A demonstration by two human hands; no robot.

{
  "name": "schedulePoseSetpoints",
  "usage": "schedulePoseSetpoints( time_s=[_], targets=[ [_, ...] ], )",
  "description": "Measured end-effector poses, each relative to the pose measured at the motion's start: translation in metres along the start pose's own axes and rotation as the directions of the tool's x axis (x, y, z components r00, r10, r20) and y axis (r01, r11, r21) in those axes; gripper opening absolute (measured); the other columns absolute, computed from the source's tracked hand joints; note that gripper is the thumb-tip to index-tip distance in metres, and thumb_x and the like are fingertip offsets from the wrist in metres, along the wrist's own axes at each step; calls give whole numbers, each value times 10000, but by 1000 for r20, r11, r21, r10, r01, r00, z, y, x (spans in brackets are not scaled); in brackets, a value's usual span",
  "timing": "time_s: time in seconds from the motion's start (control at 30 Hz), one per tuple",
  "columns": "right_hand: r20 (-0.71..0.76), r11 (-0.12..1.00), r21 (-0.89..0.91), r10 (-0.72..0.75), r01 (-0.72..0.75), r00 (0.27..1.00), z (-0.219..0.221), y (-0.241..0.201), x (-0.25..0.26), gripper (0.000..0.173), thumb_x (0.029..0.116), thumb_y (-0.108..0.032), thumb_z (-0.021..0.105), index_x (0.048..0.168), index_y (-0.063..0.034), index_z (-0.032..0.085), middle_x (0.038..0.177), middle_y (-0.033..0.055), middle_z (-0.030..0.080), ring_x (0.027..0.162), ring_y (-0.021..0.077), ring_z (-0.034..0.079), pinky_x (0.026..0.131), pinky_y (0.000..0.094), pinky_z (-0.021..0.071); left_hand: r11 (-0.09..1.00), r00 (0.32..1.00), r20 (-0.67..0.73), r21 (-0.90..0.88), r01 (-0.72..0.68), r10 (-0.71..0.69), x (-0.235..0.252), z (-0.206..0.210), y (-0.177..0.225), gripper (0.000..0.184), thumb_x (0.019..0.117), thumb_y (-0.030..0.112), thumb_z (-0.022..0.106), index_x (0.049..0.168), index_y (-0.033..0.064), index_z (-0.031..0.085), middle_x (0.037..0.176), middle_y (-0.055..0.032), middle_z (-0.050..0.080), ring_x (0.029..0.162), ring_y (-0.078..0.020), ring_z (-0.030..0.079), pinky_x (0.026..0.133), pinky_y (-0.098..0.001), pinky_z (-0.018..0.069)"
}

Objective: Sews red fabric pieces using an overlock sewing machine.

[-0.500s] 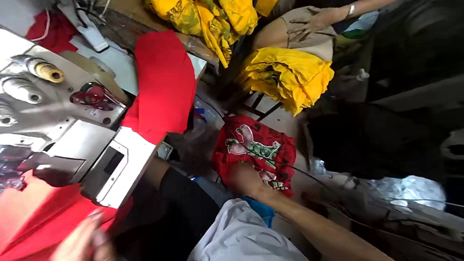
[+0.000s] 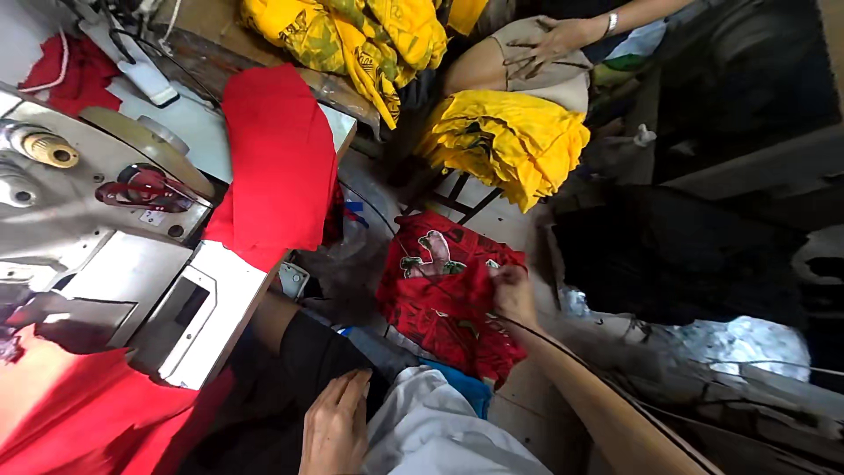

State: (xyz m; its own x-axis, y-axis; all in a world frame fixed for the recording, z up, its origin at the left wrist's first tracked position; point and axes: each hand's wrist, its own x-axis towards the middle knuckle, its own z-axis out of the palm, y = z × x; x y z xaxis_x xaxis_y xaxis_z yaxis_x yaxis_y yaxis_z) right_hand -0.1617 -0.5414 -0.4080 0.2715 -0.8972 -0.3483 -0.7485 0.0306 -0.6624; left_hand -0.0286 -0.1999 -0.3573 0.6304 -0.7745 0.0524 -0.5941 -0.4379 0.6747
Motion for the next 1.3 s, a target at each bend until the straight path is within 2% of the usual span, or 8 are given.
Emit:
schedulePoseSetpoints(
  time_s=[0.1, 0.2, 0.33, 0.53, 0.83, 1.03, 1.2, 1.3],
  targets=[
    [402, 944, -238, -120, 230, 908, 0, -22, -34, 338, 1056, -228, 548, 1256, 42, 583, 1045, 233, 687, 976, 373, 687, 890, 580, 546, 997, 998, -26, -53, 63, -65, 0, -16, -4, 240, 992, 145, 579, 1115, 88, 777, 1096, -50, 769, 1021, -147, 740, 893, -317, 610],
    [826, 843, -45, -271, 537, 494, 44, -62, -111, 304, 1056, -247, 547, 1224, -1, 612, 987, 207, 701, 933, 375, 703, 850, 588, 551, 977, 988, 115, -173, 126, -107, 3, -38, -1, 383, 946, 249, 718, 1277, 58, 704, 1247, -94, 719, 1118, -199, 708, 955, -390, 597],
    [514, 578, 492, -796, 651, 319, 96, -141, -180, 214, 1044, -248, 580, 1070, -41, 629, 767, 71, 665, 653, 178, 669, 591, 374, 576, 905, 994, 68, -413, 103, -82, -3, -77, -2, 870, 823, 333, 853, 1462, -107, 458, 1421, -192, 599, 1326, -186, 580, 1134, -382, 470],
    [305, 189, 769, -948, 610, -92, 101, -268, -204, 726, 802, -585, 796, 1289, -83, 601, 1078, 13, 705, 974, 72, 660, 832, 312, 576, 871, 842, -513, -476, -119, -165, -9, -179, 21, 124, 1021, 231, 617, 1023, 180, 730, 935, 109, 698, 863, 40, 646, 774, -155, 554],
    [339, 189, 504, -941, 843, 8, 122, -302, -199, 223, 856, -135, 669, 1060, -167, 753, 980, -25, 728, 920, 136, 699, 783, 425, 592, 948, 428, -870, -308, -82, -246, -59, -272, 73, 262, 1065, 209, 484, 956, 220, 722, 943, 106, 717, 849, -15, 681, 762, -197, 584],
    [452, 191, 615, -880, 765, -144, 95, -323, -183, 104, 942, -216, 690, 953, -239, 791, 781, -132, 704, 688, -37, 626, 623, 206, 532, 943, 220, -939, -299, -146, -264, -97, -305, 83, 303, 1091, 170, 371, 975, 201, 649, 852, 112, 704, 806, -1, 680, 758, -209, 591],
    [345, 127, 769, -908, 627, -238, 81, -321, -182, 165, 957, -355, 678, 964, -231, 787, 750, -153, 684, 622, -58, 594, 539, 131, 500, 956, 194, -951, -267, -123, -241, -120, -314, 81, 339, 1105, 145, 308, 990, 190, 623, 852, 125, 708, 804, 21, 684, 760, -169, 582],
    [331, 76, 854, -843, 515, -425, 74, -293, -203, 240, 1011, -365, 633, 1040, -170, 770, 917, -76, 737, 822, -3, 677, 736, 206, 590, 907, 288, -912, -360, -219, -292, -126, -308, 61, 336, 1095, 178, 368, 992, 212, 686, 885, 101, 726, 824, 6, 690, 756, -192, 593]
  ],
)
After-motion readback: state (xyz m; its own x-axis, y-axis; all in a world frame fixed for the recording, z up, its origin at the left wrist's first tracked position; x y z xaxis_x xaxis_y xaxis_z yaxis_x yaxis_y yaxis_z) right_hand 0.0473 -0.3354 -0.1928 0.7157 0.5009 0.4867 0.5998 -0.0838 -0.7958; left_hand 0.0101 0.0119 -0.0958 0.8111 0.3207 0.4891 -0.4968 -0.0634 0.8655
